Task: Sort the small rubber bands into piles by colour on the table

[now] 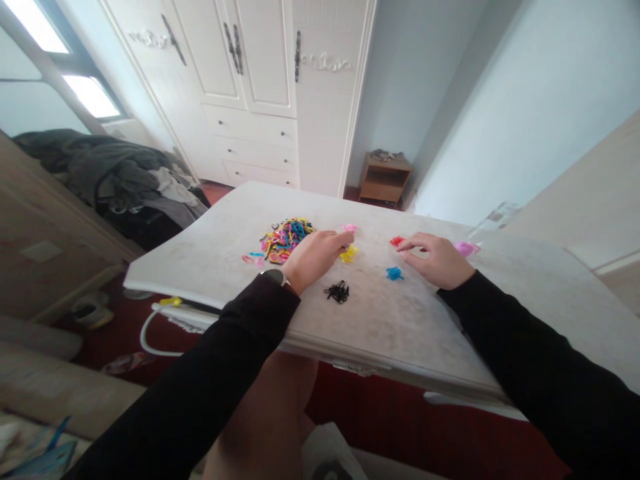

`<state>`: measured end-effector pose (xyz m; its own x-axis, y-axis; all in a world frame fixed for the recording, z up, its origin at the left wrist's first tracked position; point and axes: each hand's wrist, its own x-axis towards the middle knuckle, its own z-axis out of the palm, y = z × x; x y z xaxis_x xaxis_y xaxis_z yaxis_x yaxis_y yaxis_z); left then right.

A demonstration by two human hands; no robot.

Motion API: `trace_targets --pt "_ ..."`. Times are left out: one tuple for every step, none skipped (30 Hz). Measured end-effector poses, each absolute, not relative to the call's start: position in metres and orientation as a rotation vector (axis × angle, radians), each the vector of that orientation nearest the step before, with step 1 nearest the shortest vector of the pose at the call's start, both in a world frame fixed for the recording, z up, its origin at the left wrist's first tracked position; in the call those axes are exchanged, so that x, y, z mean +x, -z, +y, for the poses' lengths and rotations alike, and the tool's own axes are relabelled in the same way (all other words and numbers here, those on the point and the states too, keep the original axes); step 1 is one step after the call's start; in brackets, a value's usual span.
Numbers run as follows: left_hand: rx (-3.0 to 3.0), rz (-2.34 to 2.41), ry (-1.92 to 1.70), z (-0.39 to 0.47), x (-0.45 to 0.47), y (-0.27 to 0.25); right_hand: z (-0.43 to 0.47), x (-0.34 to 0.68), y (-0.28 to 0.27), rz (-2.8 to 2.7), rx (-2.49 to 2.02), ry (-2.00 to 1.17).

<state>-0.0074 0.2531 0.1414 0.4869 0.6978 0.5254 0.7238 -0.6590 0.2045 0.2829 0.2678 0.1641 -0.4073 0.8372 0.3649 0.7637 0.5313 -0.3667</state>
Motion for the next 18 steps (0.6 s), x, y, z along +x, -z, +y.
trace_targets --pt "-2.678 -1.278 0.924 0.253 -0.007 -0.141 0.268 0.283 -0.164 -2.265 -1.295 -0.191" --pt "-2.686 -1.278 0.938 0.253 -0.008 -0.141 0.267 0.283 -0.164 -2.264 -1.292 -0.192" --pt "-2.690 -1.279 0.952 0.253 -0.008 -0.140 0.267 0.283 -0.165 -2.264 -1.289 -0.193" --pt "-2.691 -1.282 0.966 0.253 -0.008 -0.140 0.267 0.283 -0.165 -2.267 -1.287 -0.194" --pt "-2.691 -1.286 0.974 0.253 -0.008 -0.139 0.267 0.283 -0.165 -2.270 -1.284 -0.195" --pt "-2.689 -1.293 0.978 0.253 -0.008 -0.139 0.267 0.283 -0.165 -2.275 -1.281 -0.196" --pt "-2.685 -1.301 0.978 0.253 -0.008 -0.138 0.267 0.283 -0.165 -2.278 -1.276 -0.196" --pt "-2.682 -1.307 0.974 0.253 -0.008 -0.138 0.268 0.284 -0.164 -2.281 -1.269 -0.196" --pt "-2.678 -1.310 0.970 0.253 -0.008 -0.137 0.268 0.284 -0.164 -2.281 -1.261 -0.196" --pt "-2.677 -1.309 0.965 0.253 -0.008 -0.137 0.268 0.284 -0.164 -2.278 -1.251 -0.197" --pt "-2.676 -1.301 0.963 0.252 -0.008 -0.138 0.267 0.284 -0.165 -2.274 -1.234 -0.198" --pt "-2.678 -1.286 0.965 0.252 -0.008 -0.138 0.266 0.283 -0.165 -2.273 -1.209 -0.203" --pt "-2.681 -1.266 0.973 0.251 -0.008 -0.139 0.264 0.282 -0.166 -2.279 -1.174 -0.211" --pt "-2.683 -1.246 0.984 0.250 -0.008 -0.140 0.262 0.280 -0.166 -2.293 -1.130 -0.224" --pt "-2.686 -1.228 0.994 0.249 -0.007 -0.141 0.259 0.278 -0.167 -2.315 -1.076 -0.240" --pt "-2.688 -1.216 1.003 0.247 -0.007 -0.142 0.256 0.275 -0.168 -2.346 -1.013 -0.257" --pt "-2.687 -1.211 1.011 0.246 -0.007 -0.143 0.252 0.272 -0.168 -2.380 -0.949 -0.272" --pt "-2.687 -1.207 1.018 0.244 -0.007 -0.143 0.249 0.268 -0.169 -2.416 -0.885 -0.283"
